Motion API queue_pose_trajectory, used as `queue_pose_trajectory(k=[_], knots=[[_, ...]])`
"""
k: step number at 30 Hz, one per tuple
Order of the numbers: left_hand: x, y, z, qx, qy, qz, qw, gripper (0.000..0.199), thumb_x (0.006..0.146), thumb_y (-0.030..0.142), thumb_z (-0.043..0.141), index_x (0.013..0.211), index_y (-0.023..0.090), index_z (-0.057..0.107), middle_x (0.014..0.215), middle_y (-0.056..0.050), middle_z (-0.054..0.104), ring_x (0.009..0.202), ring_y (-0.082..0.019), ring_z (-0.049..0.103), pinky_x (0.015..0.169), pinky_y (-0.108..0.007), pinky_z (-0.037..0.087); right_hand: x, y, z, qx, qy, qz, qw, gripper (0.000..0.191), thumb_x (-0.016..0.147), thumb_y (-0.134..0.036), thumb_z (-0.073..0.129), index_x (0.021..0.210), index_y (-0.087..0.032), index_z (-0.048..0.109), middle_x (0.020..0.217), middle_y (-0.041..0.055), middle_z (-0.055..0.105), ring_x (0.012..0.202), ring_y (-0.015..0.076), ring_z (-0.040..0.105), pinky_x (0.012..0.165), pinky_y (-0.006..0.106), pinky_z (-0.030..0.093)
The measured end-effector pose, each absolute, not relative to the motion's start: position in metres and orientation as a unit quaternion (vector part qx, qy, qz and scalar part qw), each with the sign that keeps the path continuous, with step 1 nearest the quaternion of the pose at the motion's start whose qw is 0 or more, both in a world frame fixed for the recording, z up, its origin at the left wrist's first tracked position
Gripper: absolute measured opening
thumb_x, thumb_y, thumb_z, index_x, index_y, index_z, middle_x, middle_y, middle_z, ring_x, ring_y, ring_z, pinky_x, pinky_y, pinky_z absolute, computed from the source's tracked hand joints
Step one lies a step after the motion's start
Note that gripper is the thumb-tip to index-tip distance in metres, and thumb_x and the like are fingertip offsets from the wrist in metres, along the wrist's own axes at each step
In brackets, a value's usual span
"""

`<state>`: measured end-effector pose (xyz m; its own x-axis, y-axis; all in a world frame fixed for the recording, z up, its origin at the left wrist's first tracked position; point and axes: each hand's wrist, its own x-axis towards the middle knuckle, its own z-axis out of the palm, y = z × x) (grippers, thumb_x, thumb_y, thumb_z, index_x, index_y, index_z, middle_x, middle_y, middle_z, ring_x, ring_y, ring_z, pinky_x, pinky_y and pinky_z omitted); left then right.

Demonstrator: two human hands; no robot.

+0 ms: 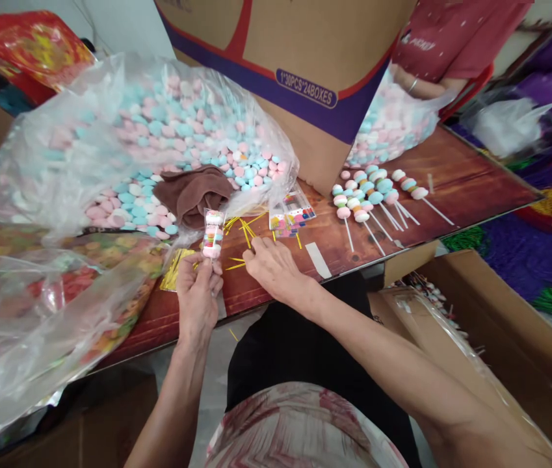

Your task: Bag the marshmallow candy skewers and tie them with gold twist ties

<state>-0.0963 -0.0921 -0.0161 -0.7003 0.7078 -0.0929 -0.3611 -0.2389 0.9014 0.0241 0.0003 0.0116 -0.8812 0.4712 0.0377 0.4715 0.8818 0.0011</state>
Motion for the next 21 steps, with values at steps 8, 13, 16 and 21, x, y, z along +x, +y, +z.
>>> queue_pose_trajectory(k=[8, 13, 16, 21], knots=[[-0.096, -0.092, -0.015, 0.164, 0.508, 0.766, 0.359, 0.022, 0.079, 0.023, 0.069, 0.087, 0.021, 0.049, 0.063, 0.004, 0.053, 0.045, -0.004, 0.029, 0.042, -0.015, 0.020, 0.005, -0.003, 0.017, -0.132, -0.989, -0.066, 0.007, 0.019, 0.083, 0.003, 0.049, 0.087, -0.008, 0.064, 0.086, 0.0154, 0.063, 0.085, 0.0272, 0.059, 0.071, 0.038, 0.042], [-0.096, -0.092, -0.013, 0.150, 0.508, 0.768, 0.361, 0.021, 0.081, 0.023, 0.067, 0.090, 0.021, 0.048, 0.064, 0.004, 0.054, 0.044, -0.003, 0.028, 0.042, -0.015, 0.019, 0.019, 0.013, -0.001, -0.196, -0.980, -0.027, 0.031, 0.023, 0.091, 0.000, 0.036, 0.095, -0.009, 0.057, 0.093, 0.0147, 0.062, 0.082, 0.0246, 0.058, 0.071, 0.035, 0.041], [-0.095, -0.091, -0.011, 0.149, 0.500, 0.771, 0.365, 0.022, 0.080, 0.022, 0.067, 0.090, 0.022, 0.048, 0.064, 0.005, 0.053, 0.044, -0.003, 0.027, 0.042, -0.014, 0.018, 0.029, 0.018, -0.010, -0.279, -0.957, 0.060, 0.054, 0.018, 0.092, -0.004, 0.038, 0.099, -0.011, 0.053, 0.092, 0.0109, 0.061, 0.078, 0.0209, 0.056, 0.068, 0.031, 0.040], [-0.096, -0.089, -0.010, 0.143, 0.502, 0.768, 0.372, 0.024, 0.077, 0.021, 0.068, 0.090, 0.022, 0.048, 0.064, 0.004, 0.054, 0.044, -0.003, 0.029, 0.043, -0.014, 0.019, 0.038, 0.017, -0.003, -0.282, -0.946, 0.142, 0.071, 0.015, 0.095, -0.008, 0.041, 0.101, -0.013, 0.054, 0.094, 0.0068, 0.060, 0.079, 0.0171, 0.056, 0.068, 0.027, 0.040]])
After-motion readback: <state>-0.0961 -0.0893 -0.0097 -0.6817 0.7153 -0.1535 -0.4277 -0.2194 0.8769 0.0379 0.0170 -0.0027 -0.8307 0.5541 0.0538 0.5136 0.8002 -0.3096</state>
